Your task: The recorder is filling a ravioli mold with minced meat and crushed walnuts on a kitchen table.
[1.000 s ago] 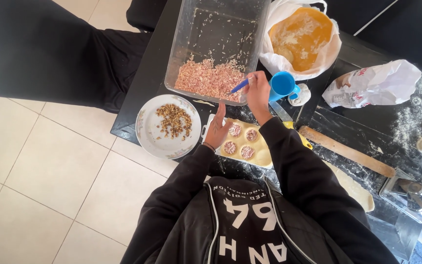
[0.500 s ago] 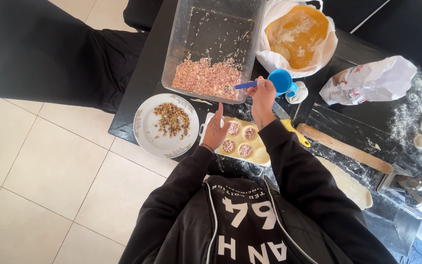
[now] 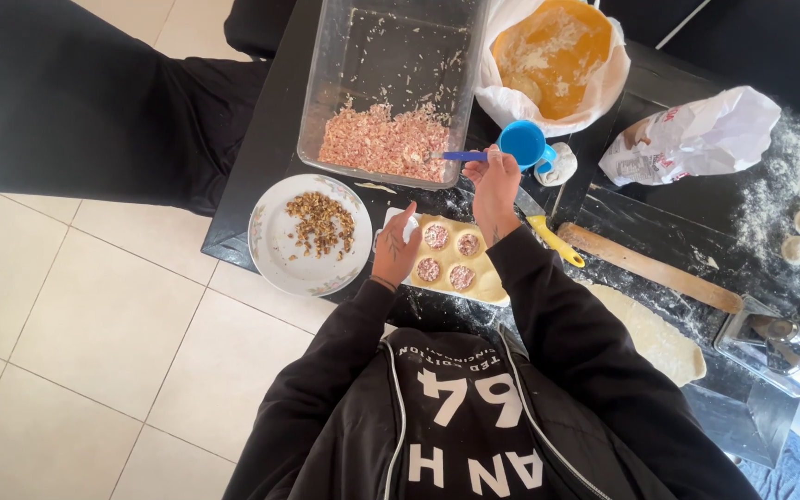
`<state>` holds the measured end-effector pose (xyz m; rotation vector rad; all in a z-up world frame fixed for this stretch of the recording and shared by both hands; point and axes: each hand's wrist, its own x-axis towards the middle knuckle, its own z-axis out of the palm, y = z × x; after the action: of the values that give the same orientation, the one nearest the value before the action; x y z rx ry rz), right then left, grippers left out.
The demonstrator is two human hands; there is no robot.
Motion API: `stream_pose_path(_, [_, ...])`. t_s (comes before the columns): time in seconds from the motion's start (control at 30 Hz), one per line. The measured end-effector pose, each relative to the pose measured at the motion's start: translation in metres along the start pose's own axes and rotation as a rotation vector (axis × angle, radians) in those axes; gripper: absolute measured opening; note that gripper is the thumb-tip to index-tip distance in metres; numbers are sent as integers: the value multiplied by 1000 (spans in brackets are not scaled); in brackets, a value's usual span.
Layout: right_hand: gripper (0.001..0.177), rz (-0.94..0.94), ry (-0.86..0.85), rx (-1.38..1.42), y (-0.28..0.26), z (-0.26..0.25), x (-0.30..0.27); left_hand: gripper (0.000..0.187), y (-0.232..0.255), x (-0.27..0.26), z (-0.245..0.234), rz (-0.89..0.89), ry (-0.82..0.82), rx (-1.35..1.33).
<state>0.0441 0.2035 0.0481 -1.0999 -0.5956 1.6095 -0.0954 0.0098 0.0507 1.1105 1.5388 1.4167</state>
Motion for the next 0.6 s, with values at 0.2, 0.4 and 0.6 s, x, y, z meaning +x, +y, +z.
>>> stream_pose_path(0.2, [18,27,1,74,-10,-8,-9,39,6,-5,-3,73,32,48])
stream_pose_path(0.4, [15,26,-19,150,-44,-23,-33,36,13,-10,0,65,4,-54])
stream_pose_path(0.6, [17,41,55,118,-58,-85,-60,45,9,-23,10,80,11,258])
